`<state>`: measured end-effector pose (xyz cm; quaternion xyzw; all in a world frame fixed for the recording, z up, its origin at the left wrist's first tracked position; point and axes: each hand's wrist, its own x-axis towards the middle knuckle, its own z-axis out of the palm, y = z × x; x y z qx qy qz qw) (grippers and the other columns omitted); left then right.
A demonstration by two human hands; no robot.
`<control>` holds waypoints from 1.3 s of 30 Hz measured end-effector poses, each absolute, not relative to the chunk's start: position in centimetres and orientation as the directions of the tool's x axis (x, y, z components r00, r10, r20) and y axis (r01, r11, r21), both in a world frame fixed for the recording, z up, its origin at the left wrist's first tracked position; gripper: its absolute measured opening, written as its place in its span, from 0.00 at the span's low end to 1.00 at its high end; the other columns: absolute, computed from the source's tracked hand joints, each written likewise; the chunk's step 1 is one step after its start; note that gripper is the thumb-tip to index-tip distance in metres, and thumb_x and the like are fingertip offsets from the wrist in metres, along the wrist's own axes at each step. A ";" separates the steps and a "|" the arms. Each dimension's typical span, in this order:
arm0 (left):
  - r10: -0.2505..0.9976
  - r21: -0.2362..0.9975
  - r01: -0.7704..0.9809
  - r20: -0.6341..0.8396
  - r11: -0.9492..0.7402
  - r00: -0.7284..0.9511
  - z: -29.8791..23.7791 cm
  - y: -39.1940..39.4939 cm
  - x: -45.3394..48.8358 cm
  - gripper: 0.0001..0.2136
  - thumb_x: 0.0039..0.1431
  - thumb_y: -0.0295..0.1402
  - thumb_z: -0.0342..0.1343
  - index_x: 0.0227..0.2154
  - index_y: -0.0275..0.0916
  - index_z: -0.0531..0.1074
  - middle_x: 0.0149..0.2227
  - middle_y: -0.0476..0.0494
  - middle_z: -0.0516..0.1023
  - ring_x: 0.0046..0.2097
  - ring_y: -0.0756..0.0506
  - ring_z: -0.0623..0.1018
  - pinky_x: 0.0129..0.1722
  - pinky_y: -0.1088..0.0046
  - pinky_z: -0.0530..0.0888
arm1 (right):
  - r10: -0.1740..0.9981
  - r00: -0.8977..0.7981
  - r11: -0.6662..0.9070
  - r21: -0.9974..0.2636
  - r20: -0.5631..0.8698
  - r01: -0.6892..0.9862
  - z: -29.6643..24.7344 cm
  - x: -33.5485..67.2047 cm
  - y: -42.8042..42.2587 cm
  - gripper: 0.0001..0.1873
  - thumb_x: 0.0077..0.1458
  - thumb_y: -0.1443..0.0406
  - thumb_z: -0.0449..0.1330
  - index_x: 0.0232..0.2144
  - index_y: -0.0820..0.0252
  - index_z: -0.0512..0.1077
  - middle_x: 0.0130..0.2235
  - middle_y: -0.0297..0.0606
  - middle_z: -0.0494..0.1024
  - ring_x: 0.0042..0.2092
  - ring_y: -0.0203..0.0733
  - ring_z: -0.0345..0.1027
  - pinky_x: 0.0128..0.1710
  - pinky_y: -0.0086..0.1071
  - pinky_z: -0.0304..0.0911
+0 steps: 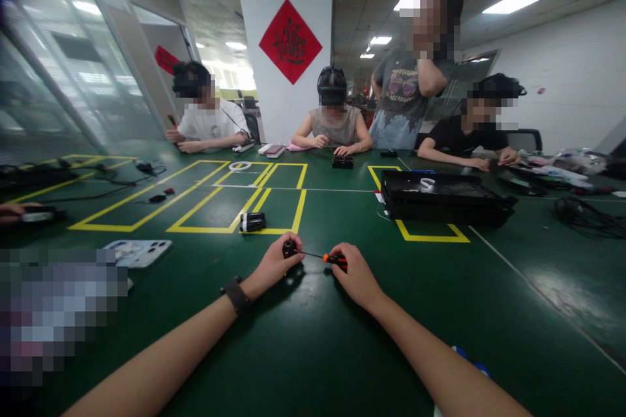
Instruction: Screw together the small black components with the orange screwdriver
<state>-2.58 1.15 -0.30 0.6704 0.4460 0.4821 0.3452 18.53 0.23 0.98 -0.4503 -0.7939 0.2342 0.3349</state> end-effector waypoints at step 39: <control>0.934 0.895 0.269 0.335 -0.356 0.122 -0.2 1.0 -2.5 0.07 0.51 0.34 0.54 0.32 0.38 0.65 0.30 0.51 0.68 0.33 0.51 0.69 0.35 0.75 0.66 | 0.856 -0.406 0.510 -0.655 0.321 0.557 1.0 18.7 0.2 0.09 0.56 0.67 0.50 0.36 0.58 0.69 0.40 0.39 0.69 0.45 0.40 0.61 0.48 0.37 0.56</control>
